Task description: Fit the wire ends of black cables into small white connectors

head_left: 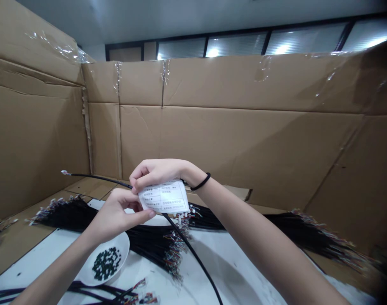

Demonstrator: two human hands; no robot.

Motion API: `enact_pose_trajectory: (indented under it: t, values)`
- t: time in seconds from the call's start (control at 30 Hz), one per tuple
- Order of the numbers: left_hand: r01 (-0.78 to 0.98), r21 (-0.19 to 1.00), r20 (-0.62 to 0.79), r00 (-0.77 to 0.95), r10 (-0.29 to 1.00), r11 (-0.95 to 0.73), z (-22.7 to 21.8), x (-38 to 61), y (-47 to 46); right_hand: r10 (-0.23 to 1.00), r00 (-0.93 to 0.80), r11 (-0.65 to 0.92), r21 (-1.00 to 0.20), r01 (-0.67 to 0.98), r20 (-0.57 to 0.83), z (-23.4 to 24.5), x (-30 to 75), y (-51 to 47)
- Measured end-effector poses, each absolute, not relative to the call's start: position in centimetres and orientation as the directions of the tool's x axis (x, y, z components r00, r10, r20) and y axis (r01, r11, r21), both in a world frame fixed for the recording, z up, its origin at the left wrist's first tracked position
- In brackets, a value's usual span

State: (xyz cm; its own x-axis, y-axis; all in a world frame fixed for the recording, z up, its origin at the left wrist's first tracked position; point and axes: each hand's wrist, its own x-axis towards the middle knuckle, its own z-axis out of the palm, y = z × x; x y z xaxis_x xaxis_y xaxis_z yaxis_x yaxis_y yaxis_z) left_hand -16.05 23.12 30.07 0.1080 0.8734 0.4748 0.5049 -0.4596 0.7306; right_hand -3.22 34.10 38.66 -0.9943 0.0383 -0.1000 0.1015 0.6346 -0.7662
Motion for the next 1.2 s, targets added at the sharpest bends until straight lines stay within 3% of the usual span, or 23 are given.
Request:
enact_pose_trajectory:
  t: [0.3,0.5,0.87,1.2]
  values:
    - [0.447,0.775,0.456,0.097,0.885,-0.448,30.1,-16.28,22.98,0.004,-0.999,0.614,-0.789,0.029,-0.033,38.67,-3.33,34.01]
    - [0.291,0.87,0.367,0.152,0.918,-0.397,29.77,-16.7,23.28,-0.009,-1.0,0.568,-0.823,0.015,-0.025,38.7,-3.73,34.06]
    - [0.128,0.921,0.322,0.287,0.902,-0.369,29.62,-16.95,23.17,-0.048,-0.999,0.54,-0.842,-0.006,-0.024,38.45,-3.85,34.23]
    - [0.077,0.968,0.197,0.36,0.912,-0.24,29.62,-16.93,23.81,-0.003,-1.0,0.547,-0.837,0.021,-0.027,38.94,-3.64,33.79]
